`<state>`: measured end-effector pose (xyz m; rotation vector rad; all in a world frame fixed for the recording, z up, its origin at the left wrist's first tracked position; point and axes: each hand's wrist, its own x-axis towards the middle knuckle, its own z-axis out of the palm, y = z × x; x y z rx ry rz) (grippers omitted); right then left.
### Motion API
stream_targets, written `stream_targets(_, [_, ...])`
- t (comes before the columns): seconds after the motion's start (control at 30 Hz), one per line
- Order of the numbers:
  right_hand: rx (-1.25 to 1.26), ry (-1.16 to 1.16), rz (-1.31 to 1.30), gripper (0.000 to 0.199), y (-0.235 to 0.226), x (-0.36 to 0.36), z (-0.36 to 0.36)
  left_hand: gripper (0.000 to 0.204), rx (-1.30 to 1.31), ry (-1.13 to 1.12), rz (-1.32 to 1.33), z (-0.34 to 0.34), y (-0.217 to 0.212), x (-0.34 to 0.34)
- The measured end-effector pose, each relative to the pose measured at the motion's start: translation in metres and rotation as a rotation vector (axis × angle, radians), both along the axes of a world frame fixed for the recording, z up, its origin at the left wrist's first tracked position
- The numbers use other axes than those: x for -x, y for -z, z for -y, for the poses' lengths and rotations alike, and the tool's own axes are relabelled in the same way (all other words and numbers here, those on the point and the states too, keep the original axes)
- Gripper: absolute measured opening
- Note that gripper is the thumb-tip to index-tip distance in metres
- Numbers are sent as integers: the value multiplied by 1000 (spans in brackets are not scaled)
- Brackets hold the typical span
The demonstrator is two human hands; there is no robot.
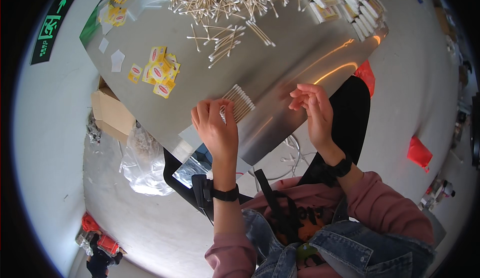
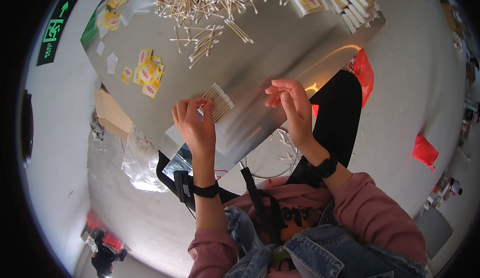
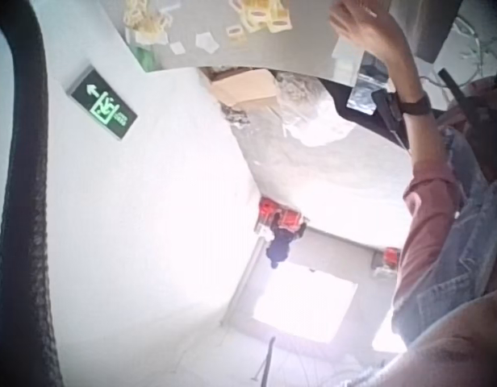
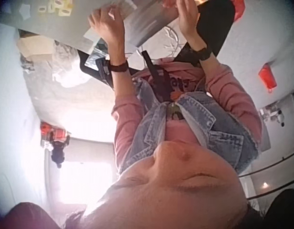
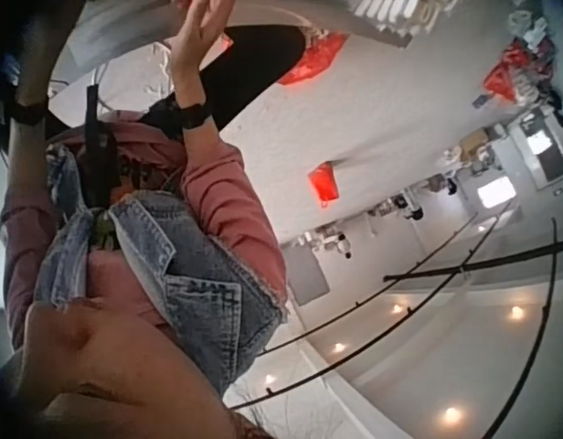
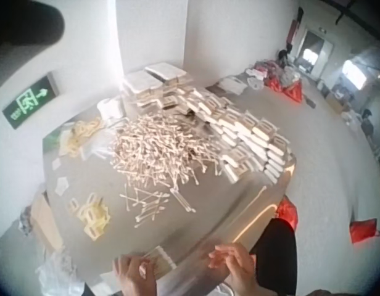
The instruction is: The person is sorting and packing cotton swabs into small plastic bags.
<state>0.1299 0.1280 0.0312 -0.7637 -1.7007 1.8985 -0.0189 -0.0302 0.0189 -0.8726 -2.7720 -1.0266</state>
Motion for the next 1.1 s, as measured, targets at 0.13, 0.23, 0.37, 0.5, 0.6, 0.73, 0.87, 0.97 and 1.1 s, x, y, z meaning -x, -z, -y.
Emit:
stream_targets(0.13, [15, -8, -12, 34, -2, -6, 2, 8, -6, 4, 6, -1, 2, -2])
stream_targets(0.23, [44, -24, 9, 33, -2, -5, 5, 8, -37, -13, 35, -1, 3, -2])
stream_targets(0.37, [71, -48, 11, 33, -2, -2, 10, 8, -51, -35, 43, -3, 3, -1])
stream_targets(0.5, [83, -63, 15, 33, -4, -1, 13, 9, -28, -11, 52, -3, 4, 0])
stream_targets(0.6, [80, -80, 9, 33, -5, -1, 14, 11, 58, 3, -23, -3, 5, 1])
stream_targets(0.73, [84, -88, -7, 34, -6, 0, 18, 9, 82, -13, -45, -3, 1, -2])
stream_targets(0.87, [197, -136, -30, 29, -14, 4, 28, 9, 22, -41, -84, -1, -11, -5])
stream_targets(0.97, [365, -180, 15, 29, -28, 8, 37, 14, -110, 126, -27, 1, -22, -24])
stream_targets(1.1, [451, -308, 56, 17, -32, -2, 35, 18, -257, 280, 217, 1, -40, -64])
